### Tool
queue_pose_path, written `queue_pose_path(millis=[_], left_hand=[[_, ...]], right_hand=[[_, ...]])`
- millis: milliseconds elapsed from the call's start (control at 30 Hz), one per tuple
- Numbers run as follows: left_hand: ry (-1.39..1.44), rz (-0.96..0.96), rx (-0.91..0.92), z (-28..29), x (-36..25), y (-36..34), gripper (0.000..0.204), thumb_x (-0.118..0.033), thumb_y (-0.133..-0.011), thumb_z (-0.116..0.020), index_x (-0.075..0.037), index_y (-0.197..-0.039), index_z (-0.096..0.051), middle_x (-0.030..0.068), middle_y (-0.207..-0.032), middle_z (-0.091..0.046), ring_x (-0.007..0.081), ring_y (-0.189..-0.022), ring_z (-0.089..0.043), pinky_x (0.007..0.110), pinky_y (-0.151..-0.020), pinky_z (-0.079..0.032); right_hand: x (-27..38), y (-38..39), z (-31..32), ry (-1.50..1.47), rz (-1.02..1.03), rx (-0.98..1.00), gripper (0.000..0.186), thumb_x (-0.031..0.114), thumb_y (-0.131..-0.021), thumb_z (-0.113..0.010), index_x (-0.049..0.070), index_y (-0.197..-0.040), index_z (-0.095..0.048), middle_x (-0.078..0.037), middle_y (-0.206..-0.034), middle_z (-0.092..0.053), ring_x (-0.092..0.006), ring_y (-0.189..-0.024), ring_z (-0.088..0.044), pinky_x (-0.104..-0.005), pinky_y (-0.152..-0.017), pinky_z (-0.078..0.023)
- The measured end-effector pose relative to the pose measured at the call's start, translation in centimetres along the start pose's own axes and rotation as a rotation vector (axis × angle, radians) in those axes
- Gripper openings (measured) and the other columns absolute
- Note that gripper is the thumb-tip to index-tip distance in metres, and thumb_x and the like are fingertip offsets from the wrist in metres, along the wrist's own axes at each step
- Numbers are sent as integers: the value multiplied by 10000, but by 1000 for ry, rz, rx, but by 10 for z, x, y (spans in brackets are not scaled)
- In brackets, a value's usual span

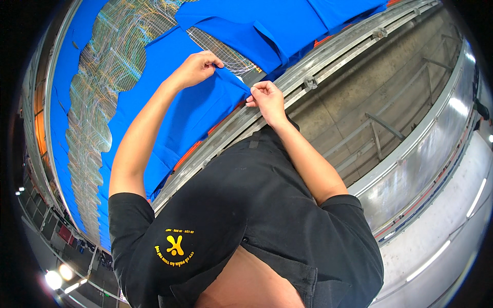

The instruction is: The person uses shears to cut a large blue fabric laid out on a metal frame. They repeatedly lift the fabric, cut along a line, and smooth the material to continue cutting.

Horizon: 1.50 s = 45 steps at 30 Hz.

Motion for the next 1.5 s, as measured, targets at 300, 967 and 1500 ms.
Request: queue_pose_path(millis=[300,967,1500], left_hand=[[-202,-111,42,-5,-5,2,260,33,-901,-726,-36,-1142,-791,118,-1073,-705,278,-978,-708,399,-851,-591],[-308,-200,-11,-3,-18,-4,159,-78,-925,-775,-36,-1077,-795,105,-1013,-683,311,-974,-695,439,-847,-576],[-376,5,137,-3,-9,-22,158,-164,-975,-752,-66,-1099,-739,98,-1127,-679,329,-1094,-683,464,-910,-560]], right_hand=[[6,3,-9,600,353,-19,211,72,-964,-779,-31,-1140,-724,-77,-1015,-697,-120,-771,-685,-272,-737,-597],[34,2,-34,900,564,-88,190,164,-953,-791,36,-1074,-720,-108,-959,-653,-247,-776,-659,-405,-715,-560],[28,-4,-29,678,428,6,186,164,-990,-747,7,-1076,-694,-107,-966,-688,-194,-755,-647,-353,-706,-548]])
Point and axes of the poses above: each hand's wrist, its own y-axis away from the middle knuckle, its own z-axis out of the back of the hand, x = y × z, the point moved 8 cm from there along -y, towards the middle knuckle
